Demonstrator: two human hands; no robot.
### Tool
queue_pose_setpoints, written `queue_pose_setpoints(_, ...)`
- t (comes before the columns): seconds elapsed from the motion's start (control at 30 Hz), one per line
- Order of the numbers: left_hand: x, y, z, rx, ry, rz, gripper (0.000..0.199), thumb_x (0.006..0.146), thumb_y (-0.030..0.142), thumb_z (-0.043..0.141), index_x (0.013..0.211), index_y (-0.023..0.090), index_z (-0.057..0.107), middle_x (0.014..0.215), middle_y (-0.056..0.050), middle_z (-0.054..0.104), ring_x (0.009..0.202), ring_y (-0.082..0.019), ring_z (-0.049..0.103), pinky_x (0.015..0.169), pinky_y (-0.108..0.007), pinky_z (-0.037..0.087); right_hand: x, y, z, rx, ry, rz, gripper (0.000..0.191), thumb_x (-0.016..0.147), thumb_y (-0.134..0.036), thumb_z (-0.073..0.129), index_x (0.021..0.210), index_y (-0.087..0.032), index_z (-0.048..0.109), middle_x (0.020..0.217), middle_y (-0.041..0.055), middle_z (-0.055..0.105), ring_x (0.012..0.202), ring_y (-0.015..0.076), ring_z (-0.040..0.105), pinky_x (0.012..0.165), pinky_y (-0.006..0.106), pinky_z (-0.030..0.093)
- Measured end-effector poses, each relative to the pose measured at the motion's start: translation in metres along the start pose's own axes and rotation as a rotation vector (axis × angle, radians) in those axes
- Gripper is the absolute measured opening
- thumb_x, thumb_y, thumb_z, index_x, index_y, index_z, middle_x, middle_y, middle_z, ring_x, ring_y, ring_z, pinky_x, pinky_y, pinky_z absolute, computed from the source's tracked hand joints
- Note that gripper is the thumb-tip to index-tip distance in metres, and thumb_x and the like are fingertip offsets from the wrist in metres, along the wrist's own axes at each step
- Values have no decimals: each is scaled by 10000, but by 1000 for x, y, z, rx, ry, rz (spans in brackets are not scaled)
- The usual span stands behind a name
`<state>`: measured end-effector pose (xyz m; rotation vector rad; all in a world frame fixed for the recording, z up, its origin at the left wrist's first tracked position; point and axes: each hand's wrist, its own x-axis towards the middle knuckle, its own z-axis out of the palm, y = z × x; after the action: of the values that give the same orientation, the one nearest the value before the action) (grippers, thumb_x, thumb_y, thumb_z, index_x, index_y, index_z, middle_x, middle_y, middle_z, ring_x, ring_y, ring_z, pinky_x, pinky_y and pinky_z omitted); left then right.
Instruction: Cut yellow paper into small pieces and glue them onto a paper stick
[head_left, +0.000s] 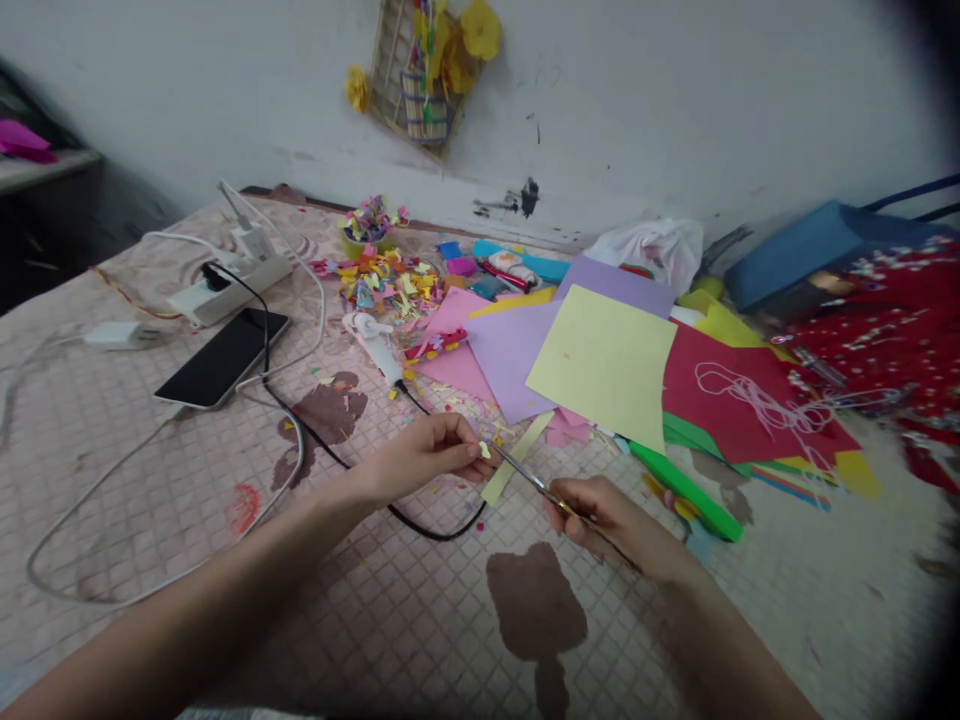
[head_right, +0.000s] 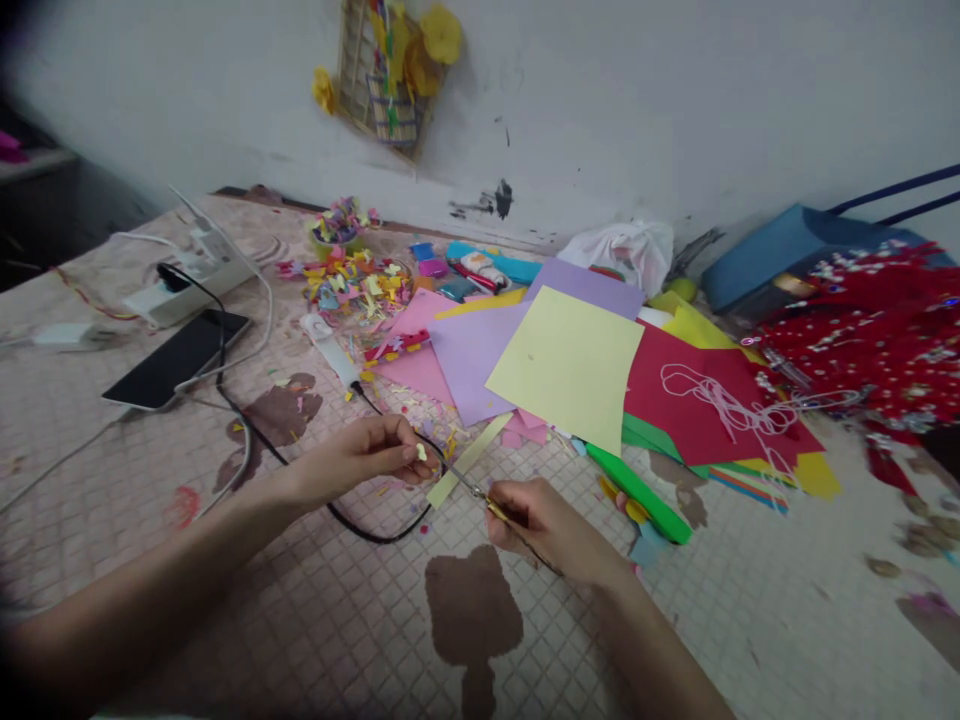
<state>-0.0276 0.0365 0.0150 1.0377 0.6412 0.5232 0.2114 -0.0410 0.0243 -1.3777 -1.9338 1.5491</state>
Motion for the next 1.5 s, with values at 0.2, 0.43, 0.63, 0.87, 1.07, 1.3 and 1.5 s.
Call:
queue_pose_setpoints(0.2,-1,0,-3,3,-34,-51,154,777,230,598,760,115,497,846,-76,673,745,-117,643,710,-257,504,-2,10,0,22,-47,44,476,784,-635,382,677,-173,421,525,-59,334,415,64,290,387,197,193)
queue_pose_setpoints(0.43,-2,0,-2,-11,-91,-69,148,766,218,608,763,109,509,785,-62,671,714,-114,639,694,-258,511,-2,11,0,32,-77,35,486,777,-646,380,680,-172,430,519,-61,336,413,65,301,379,192,204)
queue_pose_setpoints(0.63,-1,1,-2,10,-98,-76,148,769,224,604,758,108,511,787,-68,672,708,-114,638,676,-252,509,-2,7,0,6,-90,45,497,775,-656,365,666,-175,422,520,-61,330,421,68,298,384,201,207)
queue_pose_setpoints(0.87,-2,1,-3,25,-115,-65,152,773,232,600,754,111,508,777,-64,669,696,-110,634,656,-242,504,-3,8,1,0,-89,50,501,773,-658,364,663,-174,440,521,-55,345,434,75,307,399,205,210)
queue_pose_setpoints(1.07,-2,-1,-3,3,-115,-53,152,774,232,599,763,110,510,788,-62,665,699,-109,630,661,-248,503,-3,8,1,-5,-74,49,485,785,-635,382,655,-172,451,517,-51,364,443,77,310,409,208,207)
queue_pose_setpoints(1.3,-1,-4,-4,-18,-129,-56,133,783,217,588,777,112,505,803,-56,656,700,-101,623,671,-246,504,-3,9,1,-15,-69,43,482,789,-624,388,652,-170,470,517,-45,385,444,81,327,405,205,216)
queue_pose_setpoints(1.5,-1,-3,-4,-27,-126,-60,141,777,221,596,771,111,508,792,-58,661,688,-101,623,665,-246,500,-2,10,1,-34,-62,35,480,789,-624,390,643,-174,468,521,-44,383,463,89,335,425,209,231)
